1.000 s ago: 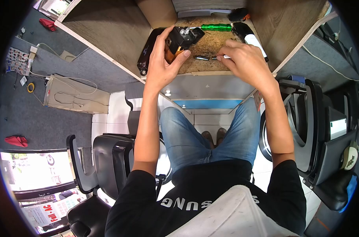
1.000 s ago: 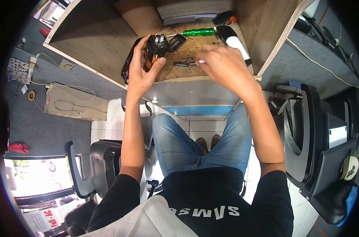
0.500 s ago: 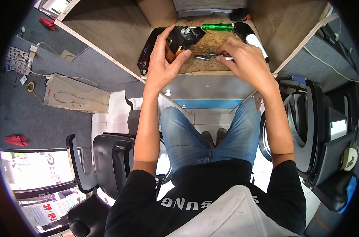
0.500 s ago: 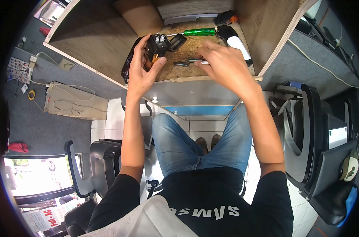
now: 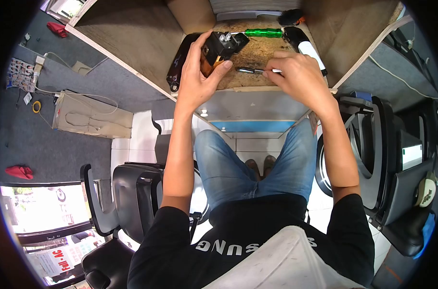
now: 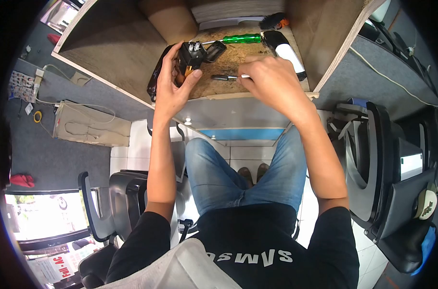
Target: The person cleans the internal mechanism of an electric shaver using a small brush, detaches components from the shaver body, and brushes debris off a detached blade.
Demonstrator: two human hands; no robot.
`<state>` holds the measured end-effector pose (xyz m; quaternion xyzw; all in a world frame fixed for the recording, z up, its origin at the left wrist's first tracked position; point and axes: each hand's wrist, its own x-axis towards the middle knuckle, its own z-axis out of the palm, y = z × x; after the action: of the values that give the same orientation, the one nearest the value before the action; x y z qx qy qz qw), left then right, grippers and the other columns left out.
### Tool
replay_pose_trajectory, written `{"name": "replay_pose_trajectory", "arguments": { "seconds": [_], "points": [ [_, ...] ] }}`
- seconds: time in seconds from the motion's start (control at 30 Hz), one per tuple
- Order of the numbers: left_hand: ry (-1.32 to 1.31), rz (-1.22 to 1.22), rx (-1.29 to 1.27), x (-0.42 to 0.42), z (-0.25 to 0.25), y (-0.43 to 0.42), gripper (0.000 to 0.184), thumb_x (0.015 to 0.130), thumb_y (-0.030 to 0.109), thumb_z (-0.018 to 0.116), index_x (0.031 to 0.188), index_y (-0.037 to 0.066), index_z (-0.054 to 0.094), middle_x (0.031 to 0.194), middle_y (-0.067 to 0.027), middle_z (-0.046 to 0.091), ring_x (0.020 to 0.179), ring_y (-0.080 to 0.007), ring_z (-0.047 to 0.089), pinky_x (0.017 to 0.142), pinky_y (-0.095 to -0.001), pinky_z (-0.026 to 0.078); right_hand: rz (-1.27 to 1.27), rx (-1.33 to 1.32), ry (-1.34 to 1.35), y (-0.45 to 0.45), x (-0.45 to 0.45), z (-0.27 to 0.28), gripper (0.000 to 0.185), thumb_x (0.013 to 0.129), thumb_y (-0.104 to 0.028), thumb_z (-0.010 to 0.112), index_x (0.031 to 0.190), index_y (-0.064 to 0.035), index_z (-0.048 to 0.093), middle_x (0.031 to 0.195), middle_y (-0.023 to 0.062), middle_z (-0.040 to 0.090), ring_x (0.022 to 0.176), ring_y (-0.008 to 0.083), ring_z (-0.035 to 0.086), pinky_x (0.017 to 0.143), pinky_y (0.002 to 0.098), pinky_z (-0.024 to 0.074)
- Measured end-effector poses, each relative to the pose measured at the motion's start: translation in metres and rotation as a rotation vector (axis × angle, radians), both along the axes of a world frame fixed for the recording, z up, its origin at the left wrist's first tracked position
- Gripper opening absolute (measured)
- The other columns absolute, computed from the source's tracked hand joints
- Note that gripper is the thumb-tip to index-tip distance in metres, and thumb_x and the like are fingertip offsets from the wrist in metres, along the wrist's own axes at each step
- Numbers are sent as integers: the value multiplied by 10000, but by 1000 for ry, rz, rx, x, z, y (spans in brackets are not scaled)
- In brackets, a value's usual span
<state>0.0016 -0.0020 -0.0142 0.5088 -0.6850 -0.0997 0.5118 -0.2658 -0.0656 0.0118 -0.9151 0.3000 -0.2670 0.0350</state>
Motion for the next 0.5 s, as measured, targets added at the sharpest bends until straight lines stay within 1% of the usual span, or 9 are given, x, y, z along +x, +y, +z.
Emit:
{"name": "replay_pose_trajectory", "arguments": {
  "seconds": [0.1, 0.17, 0.2, 0.27, 0.3, 0.37, 0.43, 0.47, 0.5],
  "points": [
    [29, -6, 9, 2, -2, 1, 763, 978, 189, 848, 1603, -10, 459, 1457, -169, 621, 1335, -240, 618, 1140, -372, 486, -75, 69, -296, 3, 4, 12, 100, 932, -188, 760, 914, -97, 796, 949, 85, 756, 832, 339, 745, 710, 466, 566],
    [57, -7, 41, 0, 0, 2, 762, 979, 184, 846, 1604, -10, 456, 1457, -166, 622, 1334, -237, 618, 1140, -371, 486, -74, 37, -328, 3, 5, 8, 98, 932, -182, 756, 906, -96, 795, 928, 83, 759, 820, 339, 746, 710, 467, 568],
    [60, 11, 32, 0, 0, 2, 765, 954, 199, 861, 1589, 6, 481, 1399, -150, 634, 1231, -233, 623, 1066, -359, 498, -78, 18, -343, 2, 4, 6, 97, 932, -178, 755, 903, -95, 795, 918, 82, 760, 814, 339, 747, 710, 468, 570],
    [66, 41, 14, -2, 0, 1, 771, 904, 230, 893, 1558, 37, 533, 1284, -119, 657, 1026, -226, 632, 917, -335, 522, -93, -25, -100, 2, 5, -1, 99, 933, -180, 760, 902, -94, 799, 892, 77, 758, 794, 332, 746, 697, 459, 566],
    [55, 25, -32, -2, -3, -2, 773, 901, 227, 894, 1558, 37, 533, 1272, -113, 656, 1001, -216, 623, 895, -330, 520, -104, -43, 24, 3, 4, -2, 100, 934, -181, 762, 902, -94, 800, 879, 75, 757, 784, 329, 745, 691, 454, 565],
    [33, 8, -129, 2, -10, -8, 777, 896, 221, 896, 1558, 37, 533, 1249, -101, 654, 950, -196, 604, 850, -319, 515, -113, -38, -198, 5, 4, 7, 102, 926, -185, 767, 892, -92, 795, 887, 76, 768, 790, 336, 748, 686, 467, 569],
    [-11, 23, -136, 3, -7, -6, 778, 897, 224, 896, 1559, 38, 532, 1260, -107, 659, 985, -206, 621, 875, -325, 521, -156, 21, -462, 7, 9, 13, 97, 923, -172, 758, 881, -91, 791, 907, 82, 777, 812, 344, 754, 694, 482, 577],
    [-34, 28, -141, 3, -5, -6, 778, 898, 225, 896, 1560, 38, 531, 1266, -110, 661, 1003, -211, 629, 888, -328, 524, -137, -1, -510, 6, 10, 12, 124, 939, -192, 759, 879, -88, 785, 907, 81, 778, 824, 358, 751, 699, 493, 574],
    [1, 35, -85, 2, -4, -4, 777, 900, 229, 895, 1559, 38, 531, 1284, -119, 663, 1053, -226, 637, 921, -338, 524, -157, 24, -319, 6, 10, 6, 127, 942, -199, 761, 889, -86, 783, 916, 78, 779, 826, 360, 751, 701, 490, 572]
  ]
}}
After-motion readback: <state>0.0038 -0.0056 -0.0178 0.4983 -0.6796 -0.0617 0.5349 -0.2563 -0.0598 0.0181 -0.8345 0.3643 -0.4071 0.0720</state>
